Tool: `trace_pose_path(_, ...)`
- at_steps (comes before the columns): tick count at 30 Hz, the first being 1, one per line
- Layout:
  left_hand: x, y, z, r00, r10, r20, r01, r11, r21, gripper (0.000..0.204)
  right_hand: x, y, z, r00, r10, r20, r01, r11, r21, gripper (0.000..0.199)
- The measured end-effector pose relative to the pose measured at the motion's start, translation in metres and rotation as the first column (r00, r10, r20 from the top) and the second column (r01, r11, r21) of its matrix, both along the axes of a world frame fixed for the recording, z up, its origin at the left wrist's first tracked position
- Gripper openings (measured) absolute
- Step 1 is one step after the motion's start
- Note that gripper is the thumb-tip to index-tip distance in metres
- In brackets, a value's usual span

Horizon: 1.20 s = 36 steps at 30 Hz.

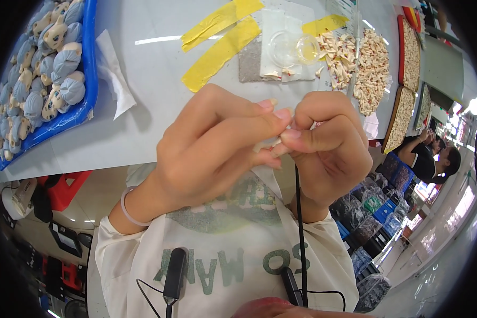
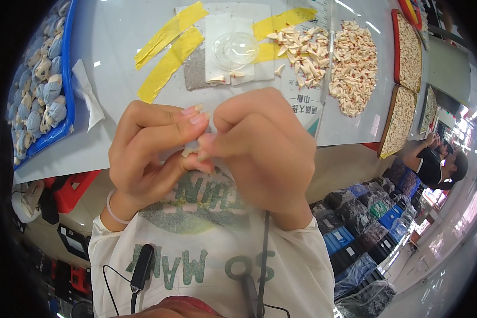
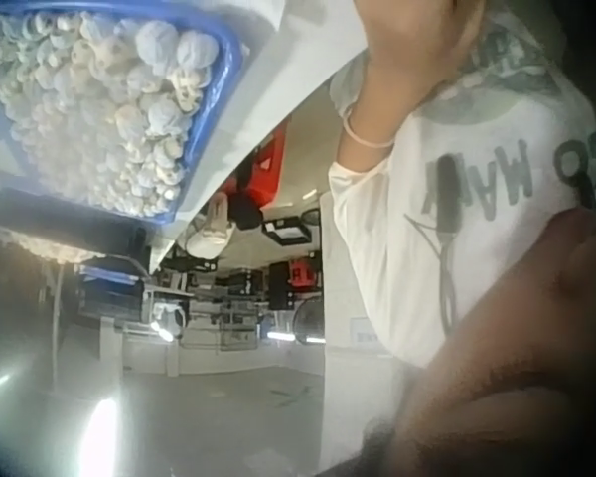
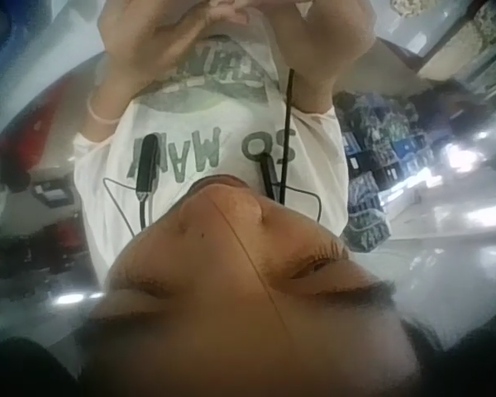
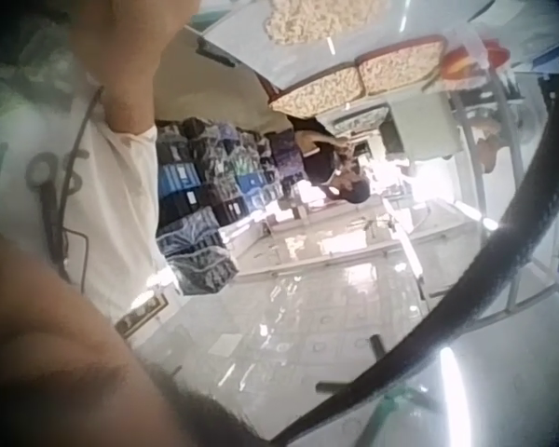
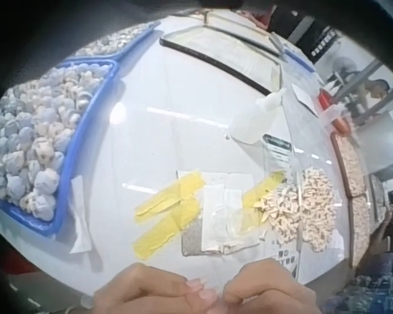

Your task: The person assembles small plastic toy figurines by hand, attaching figurine heads to figurine bodies and applying small decorative pieces.

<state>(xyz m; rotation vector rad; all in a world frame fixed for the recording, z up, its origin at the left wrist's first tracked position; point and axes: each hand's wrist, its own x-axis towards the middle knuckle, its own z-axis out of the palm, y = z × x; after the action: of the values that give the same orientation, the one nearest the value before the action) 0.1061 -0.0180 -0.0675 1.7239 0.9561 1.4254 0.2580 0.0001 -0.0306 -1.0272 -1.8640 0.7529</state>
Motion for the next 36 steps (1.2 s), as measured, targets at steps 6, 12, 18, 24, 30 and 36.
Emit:
trace_pose_path(6,-0.008,0.006,0.007,0.988,-0.13,0.088,0.139,0.985,-0.107,0.039,0.04,0.019,0.02,0.989,-0.133,-0.068,0.133,0.991,-0.008,0.022)
trace_pose_path(12,-0.007,0.006,0.005,0.92,-0.174,0.352,0.301,0.888,-0.347,0.041,0.068,0.054,0.011,0.858,-0.201,0.473,0.191,0.979,0.069,0.023)
trace_pose_path(18,-0.01,0.01,0.005,0.922,-0.229,0.313,0.344,0.857,-0.384,0.038,0.064,0.059,0.005,0.814,-0.18,0.552,0.214,0.977,0.004,0.019)
trace_pose_path(24,-0.005,0.009,0.006,0.909,-0.193,0.369,0.344,0.849,-0.402,0.035,0.067,0.065,0.0,0.839,-0.18,0.513,0.189,0.981,0.035,0.013)
trace_pose_path(30,-0.006,0.01,0.006,0.915,-0.21,0.343,0.345,0.848,-0.402,0.035,0.071,0.065,0.001,0.841,-0.17,0.514,0.165,0.985,0.056,0.011)
trace_pose_path(36,-0.005,0.008,0.01,0.909,-0.172,0.38,0.338,0.837,-0.43,0.034,0.081,0.053,0.005,0.944,-0.251,0.212,0.264,0.964,-0.034,0.009)
